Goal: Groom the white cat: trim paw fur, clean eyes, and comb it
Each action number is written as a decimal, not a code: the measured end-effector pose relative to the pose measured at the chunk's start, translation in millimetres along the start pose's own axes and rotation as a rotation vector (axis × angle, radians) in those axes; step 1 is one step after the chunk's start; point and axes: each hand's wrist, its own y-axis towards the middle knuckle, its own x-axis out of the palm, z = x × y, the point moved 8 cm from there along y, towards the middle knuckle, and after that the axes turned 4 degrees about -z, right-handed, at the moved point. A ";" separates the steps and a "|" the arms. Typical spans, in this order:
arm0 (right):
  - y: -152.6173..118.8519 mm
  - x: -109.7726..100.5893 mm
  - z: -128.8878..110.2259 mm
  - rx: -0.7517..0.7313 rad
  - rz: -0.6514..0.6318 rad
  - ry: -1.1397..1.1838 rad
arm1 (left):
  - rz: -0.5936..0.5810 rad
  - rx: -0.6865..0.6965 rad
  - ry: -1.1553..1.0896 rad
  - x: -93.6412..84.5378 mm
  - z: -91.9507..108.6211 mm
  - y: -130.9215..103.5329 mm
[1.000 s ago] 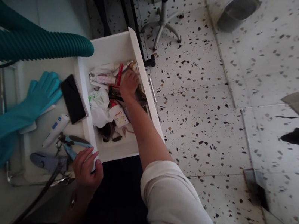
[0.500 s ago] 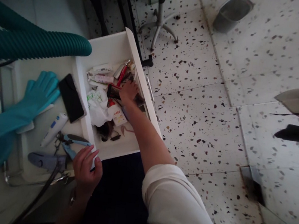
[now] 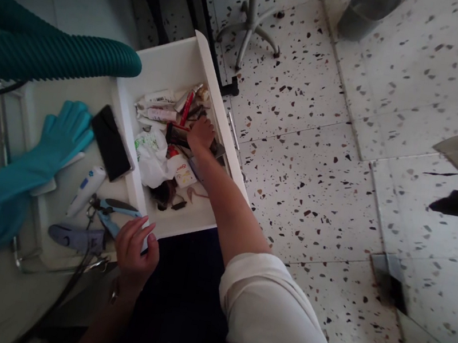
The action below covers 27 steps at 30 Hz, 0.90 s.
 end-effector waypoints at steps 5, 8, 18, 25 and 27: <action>-20.2 -25.3 -14.9 -0.047 0.050 0.012 | 0.012 0.026 -0.007 1.9 0.4 -1.3; -37.6 -51.1 -31.6 -0.223 0.032 0.089 | 0.035 0.012 -0.013 1.8 -0.3 -0.5; -125.0 -142.7 120.3 -0.240 0.146 0.604 | 0.058 0.020 -0.018 4.2 2.0 1.7; -98.5 -84.6 171.3 0.071 -0.152 0.644 | 0.029 -0.048 -0.034 7.3 -1.0 -0.3; -68.9 -78.9 159.7 0.036 -0.120 0.597 | 0.014 -0.088 -0.031 9.5 -5.3 -3.5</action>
